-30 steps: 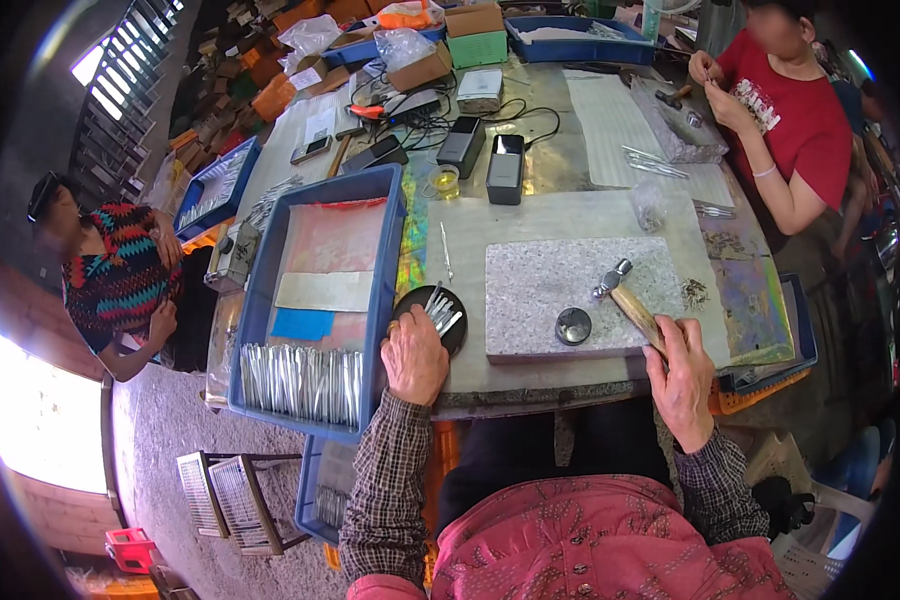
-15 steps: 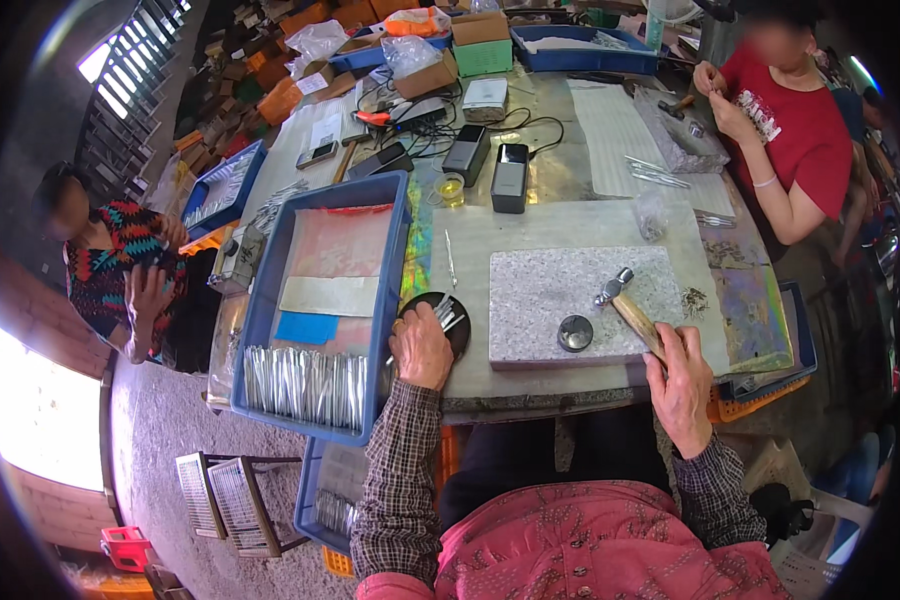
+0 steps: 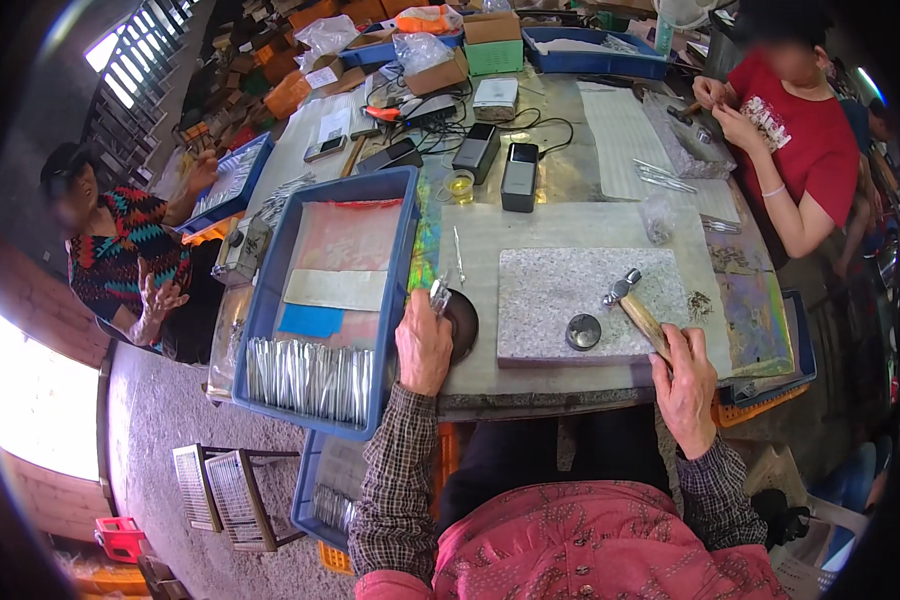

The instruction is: The person assembles metal components by attaching small pieces onto metal rods, hammering them secure on a block with a hammer, and placing the finished rods into a tray.

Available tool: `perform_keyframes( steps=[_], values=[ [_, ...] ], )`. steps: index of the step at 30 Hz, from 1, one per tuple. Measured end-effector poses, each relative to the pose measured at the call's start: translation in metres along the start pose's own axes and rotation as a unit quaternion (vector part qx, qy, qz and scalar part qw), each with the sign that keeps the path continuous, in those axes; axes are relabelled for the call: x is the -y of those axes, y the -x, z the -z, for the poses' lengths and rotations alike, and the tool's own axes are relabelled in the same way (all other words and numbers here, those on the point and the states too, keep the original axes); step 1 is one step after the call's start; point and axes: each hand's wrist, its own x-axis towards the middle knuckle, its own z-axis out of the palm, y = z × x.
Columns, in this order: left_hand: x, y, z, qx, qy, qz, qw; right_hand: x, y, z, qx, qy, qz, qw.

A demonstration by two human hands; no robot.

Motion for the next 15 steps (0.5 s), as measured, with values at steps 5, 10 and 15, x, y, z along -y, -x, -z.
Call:
perform_keyframes(
  steps=[5,10,15],
  values=[
    [-0.008,0.000,-0.001,-0.088,0.167,-0.009,0.982,-0.001,0.000,-0.001,-0.001,0.004,0.004,1.000],
    [-0.002,0.010,-0.013,-0.135,0.302,0.043,0.943,-0.001,0.001,-0.001,0.003,-0.001,0.009,1.000],
    [-0.004,0.011,-0.012,-0.169,0.356,0.037,0.918,-0.002,0.001,-0.001,0.000,0.002,0.015,1.000]
  ],
)
